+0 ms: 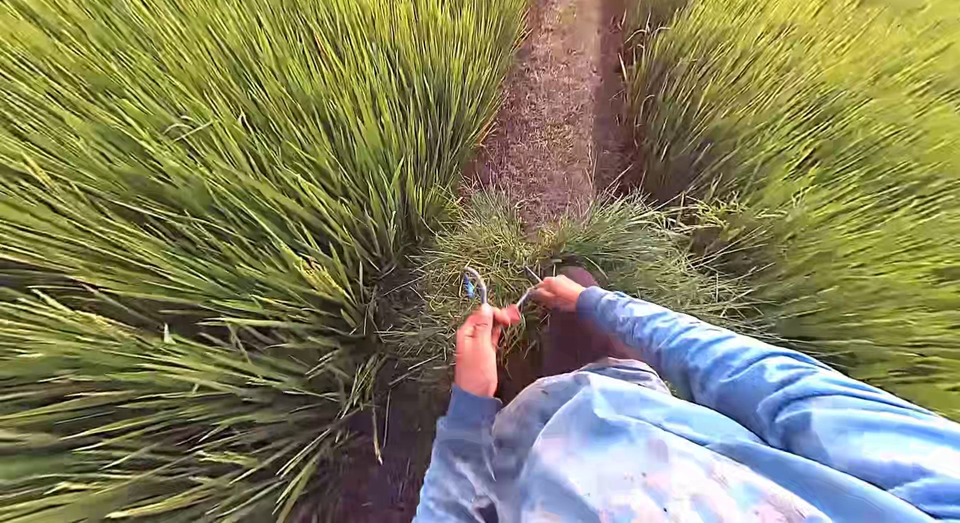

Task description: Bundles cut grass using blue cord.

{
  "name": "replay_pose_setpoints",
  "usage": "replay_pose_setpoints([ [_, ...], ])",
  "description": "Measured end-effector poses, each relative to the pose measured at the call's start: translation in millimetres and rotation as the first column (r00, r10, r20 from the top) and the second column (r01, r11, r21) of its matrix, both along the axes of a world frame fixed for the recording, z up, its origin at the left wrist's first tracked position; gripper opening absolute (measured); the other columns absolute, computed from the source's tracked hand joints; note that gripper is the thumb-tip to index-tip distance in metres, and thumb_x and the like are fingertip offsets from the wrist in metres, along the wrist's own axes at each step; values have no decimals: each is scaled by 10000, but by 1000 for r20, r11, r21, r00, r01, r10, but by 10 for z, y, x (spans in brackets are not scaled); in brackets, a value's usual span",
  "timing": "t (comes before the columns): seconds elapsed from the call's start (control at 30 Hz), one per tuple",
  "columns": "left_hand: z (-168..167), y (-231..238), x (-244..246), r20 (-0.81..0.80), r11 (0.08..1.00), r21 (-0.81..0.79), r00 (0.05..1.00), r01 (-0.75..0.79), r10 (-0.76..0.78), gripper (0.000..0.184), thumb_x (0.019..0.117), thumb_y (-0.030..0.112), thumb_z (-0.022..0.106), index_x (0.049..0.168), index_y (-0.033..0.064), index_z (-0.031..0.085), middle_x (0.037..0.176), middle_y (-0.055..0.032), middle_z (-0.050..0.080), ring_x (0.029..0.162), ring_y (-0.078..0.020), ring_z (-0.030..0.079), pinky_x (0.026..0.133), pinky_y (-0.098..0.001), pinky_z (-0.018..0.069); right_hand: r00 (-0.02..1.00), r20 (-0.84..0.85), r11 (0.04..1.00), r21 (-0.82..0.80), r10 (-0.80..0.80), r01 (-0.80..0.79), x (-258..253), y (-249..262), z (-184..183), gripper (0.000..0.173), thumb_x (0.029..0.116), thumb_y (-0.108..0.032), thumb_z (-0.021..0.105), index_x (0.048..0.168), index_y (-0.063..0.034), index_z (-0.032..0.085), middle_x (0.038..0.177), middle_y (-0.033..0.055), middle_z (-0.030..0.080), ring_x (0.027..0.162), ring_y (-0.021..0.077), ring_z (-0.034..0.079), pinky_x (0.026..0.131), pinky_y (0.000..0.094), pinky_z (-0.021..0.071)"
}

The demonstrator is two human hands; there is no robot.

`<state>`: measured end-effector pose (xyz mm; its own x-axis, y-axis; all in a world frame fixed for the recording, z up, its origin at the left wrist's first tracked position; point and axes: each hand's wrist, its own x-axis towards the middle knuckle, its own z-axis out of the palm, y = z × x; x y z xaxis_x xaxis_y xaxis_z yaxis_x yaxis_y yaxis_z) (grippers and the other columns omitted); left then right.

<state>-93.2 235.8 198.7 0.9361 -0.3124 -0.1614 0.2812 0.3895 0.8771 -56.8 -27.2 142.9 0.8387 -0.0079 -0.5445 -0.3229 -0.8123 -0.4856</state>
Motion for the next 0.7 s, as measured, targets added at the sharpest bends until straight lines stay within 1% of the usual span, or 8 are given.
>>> replay_pose_setpoints([
  [0.07,-94,199,183,-162,994,27,982,107,-101,427,1118,194,313,1444,-19,487,1410,-167,603,1306,-263,585,1068,-471,498,921,20,913,141,-389,382,-87,-118,-24,600,1129,-381,321,1026,104,659,922,238,639,888,327,622,882,511,495],
  [0.1,-195,294,258,-215,981,86,964,175,-154,468,1112,218,340,1535,32,413,1509,-152,529,1376,-265,528,1096,-492,470,837,26,815,245,-547,525,-99,-160,-80,607,1131,-398,278,887,53,603,754,134,552,705,227,551,732,416,491],
  [0.17,-455,425,339,-309,928,240,929,285,-205,465,1103,221,393,1532,41,419,1493,-168,539,1353,-289,547,1074,-508,480,616,-75,515,473,-785,715,-57,-105,-175,549,1135,-421,261,754,-85,468,589,-9,420,508,123,436,540,307,436],
  [0.23,-692,449,345,-406,841,369,882,396,-238,409,1105,204,421,1462,18,492,1402,-205,596,1266,-325,606,1015,-516,512,432,-211,243,580,-877,777,-47,20,-208,514,1135,-427,278,727,-147,417,543,-45,378,454,104,389,475,279,388],
  [0.33,-939,147,502,-413,742,474,864,474,-288,374,1112,182,405,1410,0,541,1341,-222,627,1185,-325,647,970,-494,535,308,-335,31,631,-891,775,-24,30,-201,499,1135,-409,293,706,-175,390,527,-51,374,439,93,387,445,259,374],
  [0.5,-1258,-1025,1070,21,672,627,854,393,-520,368,1092,159,434,1351,-27,616,1341,-193,656,1247,-256,641,1102,-415,490,374,-364,57,647,-853,760,17,-66,-178,511,1141,-359,297,688,-155,415,534,-41,406,445,86,407,444,236,372],
  [0.6,-1483,-1812,1410,231,600,722,697,345,-679,401,1089,166,423,1375,-42,610,1443,-215,589,1397,-308,528,1210,-434,370,479,-264,204,662,-837,722,185,-278,-140,515,1139,-332,310,687,-132,455,552,-42,424,462,79,407,462,237,370],
  [0.7,-1807,-2354,1580,253,487,785,518,384,-817,416,1086,151,377,1306,-91,634,1445,-241,580,1472,-384,415,1267,-529,214,569,-155,366,624,-808,690,167,-502,-232,495,1126,-315,339,708,-102,495,596,-35,410,515,96,406,515,281,378],
])
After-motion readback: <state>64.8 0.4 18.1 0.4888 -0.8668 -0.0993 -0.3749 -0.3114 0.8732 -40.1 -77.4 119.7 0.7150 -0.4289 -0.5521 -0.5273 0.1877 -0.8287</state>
